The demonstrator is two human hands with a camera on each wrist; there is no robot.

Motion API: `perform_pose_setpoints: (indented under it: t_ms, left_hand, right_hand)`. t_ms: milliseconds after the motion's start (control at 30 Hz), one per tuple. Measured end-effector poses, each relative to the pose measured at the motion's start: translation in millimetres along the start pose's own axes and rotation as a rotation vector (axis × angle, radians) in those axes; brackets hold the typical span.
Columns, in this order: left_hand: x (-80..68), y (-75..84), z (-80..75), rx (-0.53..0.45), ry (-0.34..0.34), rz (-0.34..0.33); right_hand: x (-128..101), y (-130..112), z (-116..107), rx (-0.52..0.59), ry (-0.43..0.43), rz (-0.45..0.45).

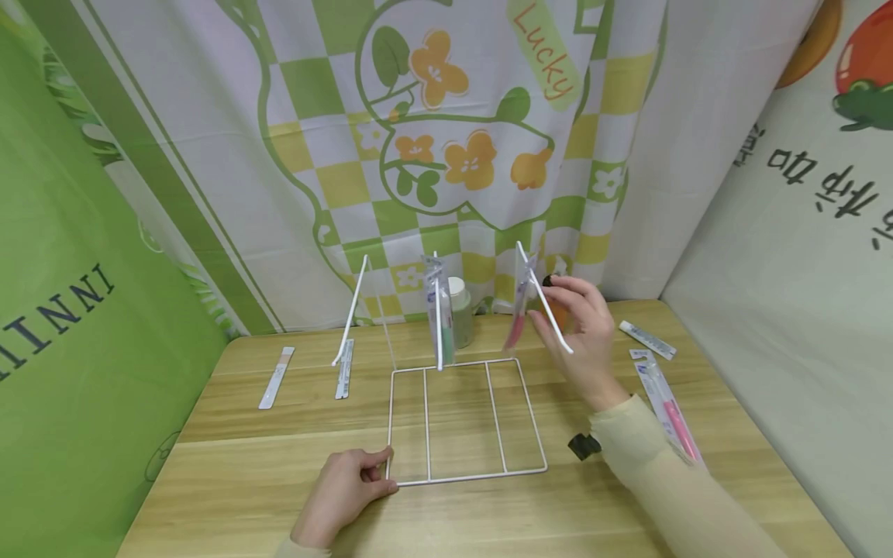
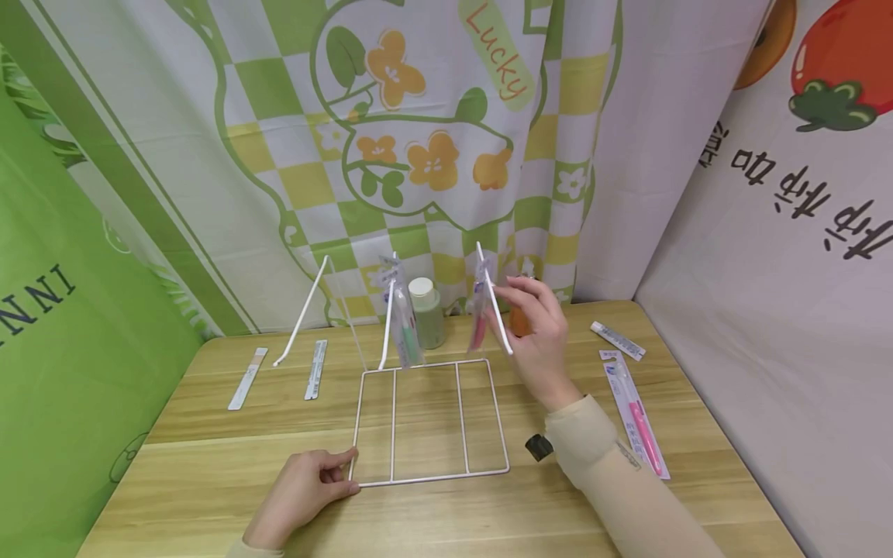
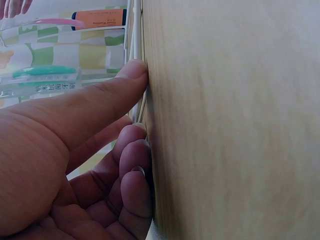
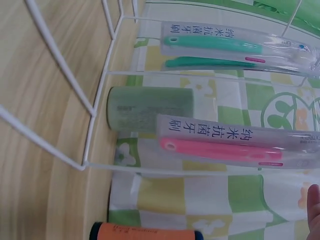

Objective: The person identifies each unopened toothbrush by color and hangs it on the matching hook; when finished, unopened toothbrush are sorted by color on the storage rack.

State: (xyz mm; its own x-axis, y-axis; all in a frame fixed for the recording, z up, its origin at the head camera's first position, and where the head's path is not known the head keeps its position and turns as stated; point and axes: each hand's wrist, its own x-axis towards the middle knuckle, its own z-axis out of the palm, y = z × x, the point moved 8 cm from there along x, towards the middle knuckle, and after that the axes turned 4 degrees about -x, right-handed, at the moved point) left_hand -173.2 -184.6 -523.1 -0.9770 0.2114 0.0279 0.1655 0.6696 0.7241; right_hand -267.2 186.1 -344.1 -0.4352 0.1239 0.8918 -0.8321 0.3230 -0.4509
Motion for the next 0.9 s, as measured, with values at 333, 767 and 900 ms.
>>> perform_pose_setpoints:
  t_ms: [333, 767, 900]
  left_hand:
    - [-0.5, 0.3, 0.1, 0.002, 0.0, 0.0]
    - [-1.4, 2.4, -1.2, 0.005, 0.013, 0.015]
    - [-0.9, 3.1, -1.5, 0.014, 0.016, 0.012]
  right_hand:
    - [-14.4, 6.7, -32.7, -0.151, -0.049, 0.003]
    - [-32.0, 7.3, -89.2, -0.211, -0.151, 0.142]
    - [-46.4, 37.4, -115.6, -0.219, -0.198, 0.222]
